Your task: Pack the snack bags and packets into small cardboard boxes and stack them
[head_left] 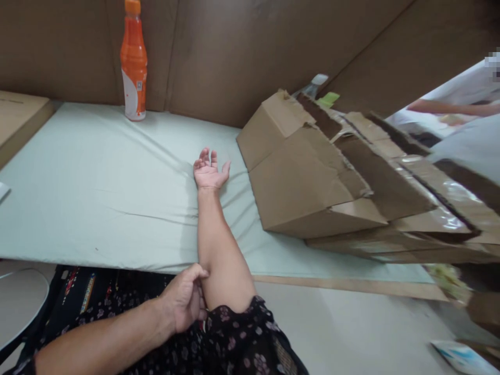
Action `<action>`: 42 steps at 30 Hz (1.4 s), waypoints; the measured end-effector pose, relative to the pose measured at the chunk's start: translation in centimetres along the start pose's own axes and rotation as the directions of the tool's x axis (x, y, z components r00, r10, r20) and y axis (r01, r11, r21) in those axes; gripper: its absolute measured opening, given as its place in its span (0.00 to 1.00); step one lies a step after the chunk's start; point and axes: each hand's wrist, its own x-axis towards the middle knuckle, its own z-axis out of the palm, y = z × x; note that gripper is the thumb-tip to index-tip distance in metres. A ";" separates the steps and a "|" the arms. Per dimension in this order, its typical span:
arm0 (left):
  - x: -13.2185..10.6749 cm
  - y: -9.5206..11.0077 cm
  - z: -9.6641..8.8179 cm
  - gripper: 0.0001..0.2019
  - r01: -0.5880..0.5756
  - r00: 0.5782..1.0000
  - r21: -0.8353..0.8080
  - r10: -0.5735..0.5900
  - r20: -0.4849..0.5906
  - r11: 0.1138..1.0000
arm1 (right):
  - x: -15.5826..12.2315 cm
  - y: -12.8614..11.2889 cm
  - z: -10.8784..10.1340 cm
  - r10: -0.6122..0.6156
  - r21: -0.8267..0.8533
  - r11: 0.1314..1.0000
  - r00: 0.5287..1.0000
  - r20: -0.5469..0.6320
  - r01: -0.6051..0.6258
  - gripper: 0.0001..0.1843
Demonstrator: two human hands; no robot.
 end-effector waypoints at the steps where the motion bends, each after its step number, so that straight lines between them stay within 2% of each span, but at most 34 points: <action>1: -0.1 0.1 0.1 0.14 0.003 1.000 0.002 -0.003 -0.001 1.000 | 0.0 0.1 0.1 0.000 -0.007 1.000 1.000 0.002 0.000 0.27; 8: -2.1 0.9 1.3 0.21 0.015 0.996 0.038 -0.018 0.092 0.999 | 1.0 0.7 0.6 -0.023 -0.074 0.997 0.999 0.028 0.025 0.25; 13: -1.7 0.9 1.8 0.23 0.035 0.984 0.058 -0.045 0.174 0.998 | 2.0 0.9 0.5 -0.021 -0.105 0.994 0.998 0.051 0.026 0.24; 18: -1.5 0.6 1.5 0.27 0.036 0.955 0.051 -0.049 0.293 0.998 | 2.0 1.2 0.5 0.003 -0.094 0.996 0.998 0.059 0.003 0.26; 24: -1.3 0.7 1.0 0.32 0.049 0.911 0.067 -0.072 0.405 0.997 | 1.9 1.1 0.3 0.010 -0.097 0.995 0.997 0.076 -0.003 0.22; 35: -0.5 0.7 1.2 0.29 0.020 0.897 0.062 -0.045 0.439 0.998 | 2.3 1.4 -0.1 0.001 -0.170 0.985 0.997 0.083 0.013 0.20; 39: -0.7 0.9 1.1 0.26 0.010 0.896 0.093 -0.050 0.440 0.996 | 1.8 1.3 0.4 -0.012 -0.299 0.953 0.995 0.101 0.042 0.20; 42: -0.8 0.8 0.3 0.22 -0.014 0.899 0.138 -0.048 0.435 0.990 | 0.9 1.6 1.7 0.004 -0.479 0.876 0.991 0.135 0.062 0.20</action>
